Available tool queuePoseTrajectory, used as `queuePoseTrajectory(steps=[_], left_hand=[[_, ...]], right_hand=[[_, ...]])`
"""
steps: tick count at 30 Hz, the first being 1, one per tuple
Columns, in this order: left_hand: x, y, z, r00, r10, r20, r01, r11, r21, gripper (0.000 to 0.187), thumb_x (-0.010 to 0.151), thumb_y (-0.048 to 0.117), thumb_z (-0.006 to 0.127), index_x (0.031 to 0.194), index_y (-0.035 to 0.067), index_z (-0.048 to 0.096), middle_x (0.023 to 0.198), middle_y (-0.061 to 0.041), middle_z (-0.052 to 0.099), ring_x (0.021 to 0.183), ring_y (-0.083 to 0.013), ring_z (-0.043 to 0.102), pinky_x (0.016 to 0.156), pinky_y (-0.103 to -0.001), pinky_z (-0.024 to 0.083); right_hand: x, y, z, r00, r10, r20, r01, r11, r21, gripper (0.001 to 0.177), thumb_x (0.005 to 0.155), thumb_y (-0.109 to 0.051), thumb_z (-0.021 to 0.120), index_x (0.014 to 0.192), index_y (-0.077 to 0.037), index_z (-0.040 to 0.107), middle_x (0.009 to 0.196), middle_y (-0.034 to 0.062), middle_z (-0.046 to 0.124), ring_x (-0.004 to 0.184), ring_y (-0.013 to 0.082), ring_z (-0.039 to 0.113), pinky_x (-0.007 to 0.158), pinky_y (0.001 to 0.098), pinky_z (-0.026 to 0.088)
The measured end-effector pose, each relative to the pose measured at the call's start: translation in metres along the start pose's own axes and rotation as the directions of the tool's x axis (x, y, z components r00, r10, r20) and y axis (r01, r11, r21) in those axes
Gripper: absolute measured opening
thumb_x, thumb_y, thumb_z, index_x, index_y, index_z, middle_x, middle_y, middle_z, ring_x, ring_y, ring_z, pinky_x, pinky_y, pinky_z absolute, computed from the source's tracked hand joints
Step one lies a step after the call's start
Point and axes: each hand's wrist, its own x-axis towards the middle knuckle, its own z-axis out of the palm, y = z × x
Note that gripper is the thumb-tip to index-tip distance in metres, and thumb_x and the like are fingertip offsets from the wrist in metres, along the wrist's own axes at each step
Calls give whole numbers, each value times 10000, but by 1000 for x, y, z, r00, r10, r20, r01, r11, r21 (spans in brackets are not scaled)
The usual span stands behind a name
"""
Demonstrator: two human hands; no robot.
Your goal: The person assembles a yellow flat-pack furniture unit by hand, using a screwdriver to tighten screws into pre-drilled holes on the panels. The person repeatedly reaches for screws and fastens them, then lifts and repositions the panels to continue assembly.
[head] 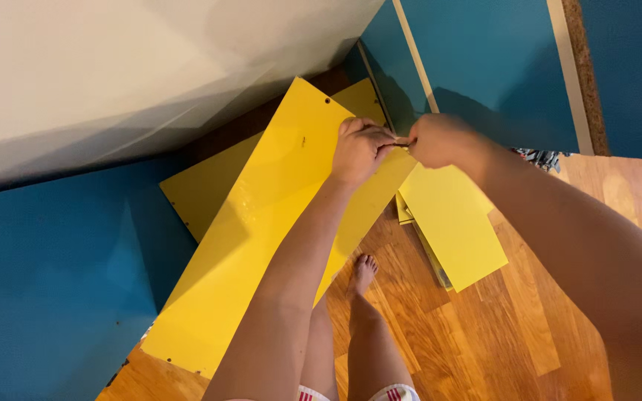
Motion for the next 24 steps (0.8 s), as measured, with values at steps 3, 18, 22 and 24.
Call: queuePoseTrajectory(steps=[3, 18, 22, 24], left_hand=[[-1, 1, -2, 1000, 8, -12, -9, 1000, -29, 162, 740, 168, 856, 894, 141, 813, 1014, 50, 782, 1088, -184, 610, 1045, -401, 386], [-1, 1, -2, 998, 5, 59, -7, 1000, 22, 195, 804, 205, 812, 998, 186, 812, 1087, 67, 774, 1144, -188, 589, 1071, -413, 370], [-3, -2, 2, 1000, 20, 0, -20, 1000, -3, 157, 784, 202, 827, 934, 163, 799, 1059, 63, 774, 1107, -179, 618, 1058, -409, 388], [-4, -1, 3, 999, 9, -36, -10, 999, -33, 133, 790, 217, 845, 885, 152, 779, 1042, 63, 772, 1095, -170, 634, 1063, -403, 398]], right_hand=[[-11, -10, 14, 991, -17, -130, -27, 944, -330, 186, 921, -166, 648, 1048, -113, 773, 1043, 169, 762, 990, 328, 742, 841, 484, 576], [-11, 1, 4, 1000, 28, 4, -28, 997, -70, 321, 994, -230, 567, 1096, -23, 790, 1047, 216, 799, 1005, 365, 759, 901, 486, 584], [-25, -4, 15, 976, -136, -170, 74, 942, -327, 309, 890, -146, 616, 1176, -132, 734, 1110, 157, 741, 1046, 349, 719, 846, 500, 587], [-31, -6, 30, 896, -361, -260, 177, 825, -537, 345, 812, -100, 645, 1147, -78, 724, 1099, 140, 735, 1061, 318, 714, 779, 463, 609]])
